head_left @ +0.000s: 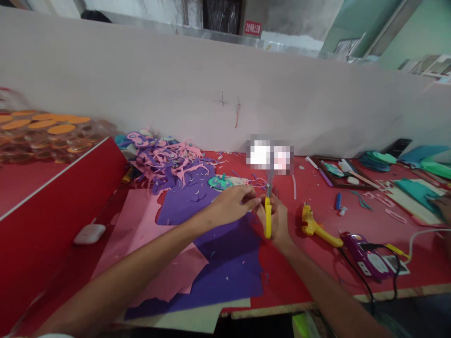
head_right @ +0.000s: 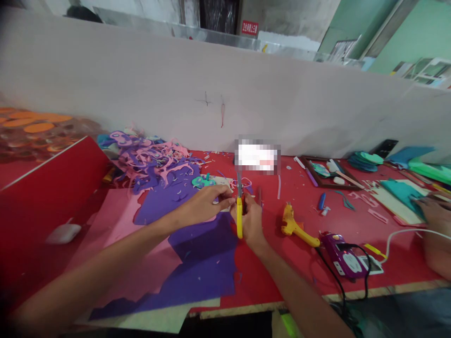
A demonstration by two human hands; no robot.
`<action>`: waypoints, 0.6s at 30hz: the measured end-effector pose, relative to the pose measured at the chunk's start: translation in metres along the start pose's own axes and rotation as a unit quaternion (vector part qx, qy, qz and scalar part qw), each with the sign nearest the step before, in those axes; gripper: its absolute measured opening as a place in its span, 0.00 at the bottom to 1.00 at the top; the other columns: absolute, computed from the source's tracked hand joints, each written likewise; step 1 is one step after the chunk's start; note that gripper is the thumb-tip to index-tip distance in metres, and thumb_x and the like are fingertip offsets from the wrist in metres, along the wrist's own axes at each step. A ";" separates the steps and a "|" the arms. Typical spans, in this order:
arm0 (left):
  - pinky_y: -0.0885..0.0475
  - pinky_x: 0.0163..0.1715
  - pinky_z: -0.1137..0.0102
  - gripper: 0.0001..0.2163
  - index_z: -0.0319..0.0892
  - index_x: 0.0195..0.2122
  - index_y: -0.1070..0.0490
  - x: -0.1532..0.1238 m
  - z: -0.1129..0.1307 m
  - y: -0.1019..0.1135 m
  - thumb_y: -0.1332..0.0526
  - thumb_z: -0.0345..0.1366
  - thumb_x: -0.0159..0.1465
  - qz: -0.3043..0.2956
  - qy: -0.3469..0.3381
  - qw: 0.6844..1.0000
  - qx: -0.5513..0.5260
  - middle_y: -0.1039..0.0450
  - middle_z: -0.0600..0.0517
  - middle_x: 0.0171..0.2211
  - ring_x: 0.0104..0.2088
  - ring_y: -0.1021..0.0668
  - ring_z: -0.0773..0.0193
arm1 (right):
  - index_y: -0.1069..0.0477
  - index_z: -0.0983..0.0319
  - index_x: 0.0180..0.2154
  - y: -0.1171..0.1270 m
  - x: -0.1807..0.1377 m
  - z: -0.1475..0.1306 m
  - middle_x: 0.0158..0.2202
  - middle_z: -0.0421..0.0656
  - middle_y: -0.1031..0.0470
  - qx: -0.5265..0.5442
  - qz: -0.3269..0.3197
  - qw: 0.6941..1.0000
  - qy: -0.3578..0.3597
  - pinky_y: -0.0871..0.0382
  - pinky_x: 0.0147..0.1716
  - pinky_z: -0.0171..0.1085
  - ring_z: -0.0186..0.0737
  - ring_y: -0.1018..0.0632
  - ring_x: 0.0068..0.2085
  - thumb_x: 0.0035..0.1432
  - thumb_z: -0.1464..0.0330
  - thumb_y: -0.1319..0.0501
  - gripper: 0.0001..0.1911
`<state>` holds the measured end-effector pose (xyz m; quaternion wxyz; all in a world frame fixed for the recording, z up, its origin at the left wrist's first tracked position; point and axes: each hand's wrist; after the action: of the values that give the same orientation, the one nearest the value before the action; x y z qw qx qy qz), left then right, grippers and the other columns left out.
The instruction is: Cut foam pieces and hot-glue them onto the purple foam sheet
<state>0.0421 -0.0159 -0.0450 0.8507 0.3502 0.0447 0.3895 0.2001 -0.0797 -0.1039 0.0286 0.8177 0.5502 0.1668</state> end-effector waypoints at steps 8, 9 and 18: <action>0.38 0.30 0.72 0.06 0.40 0.31 0.28 0.001 0.003 0.002 0.43 0.26 0.62 0.023 -0.021 1.000 0.004 0.28 0.54 0.28 0.28 0.30 0.68 | 0.31 0.58 0.31 -0.004 -0.001 0.005 0.21 0.35 0.33 -0.045 -0.028 0.999 -0.010 0.37 0.23 0.35 0.37 0.32 0.24 0.49 0.62 0.35 0.09; 0.39 0.30 0.72 0.06 0.40 0.31 0.29 0.002 0.002 0.003 0.43 0.26 0.63 0.032 -0.015 0.999 0.003 0.29 0.54 0.28 0.28 0.30 0.68 | 0.31 0.58 0.31 -0.004 -0.001 0.003 0.21 0.35 0.33 -0.045 -0.027 0.999 -0.014 0.38 0.22 0.35 0.37 0.32 0.23 0.49 0.61 0.35 0.10; 0.42 0.30 0.70 0.08 0.40 0.33 0.30 0.010 -0.015 0.020 0.45 0.35 0.68 0.095 0.044 0.991 0.088 0.29 0.54 0.29 0.28 0.31 0.67 | 0.32 0.59 0.31 -0.002 -0.003 -0.006 0.21 0.34 0.35 -0.044 -0.023 0.999 -0.019 0.37 0.22 0.33 0.34 0.34 0.22 0.52 0.58 0.34 0.13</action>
<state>0.0314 0.0089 -0.0420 0.7732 0.4087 0.0827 0.4778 0.1955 -0.0820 -0.0992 0.0787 0.8061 0.5601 0.1741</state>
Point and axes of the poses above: each hand's wrist, its own x-axis towards the middle knuckle, its own y-axis out of the back of the hand, z = x × y
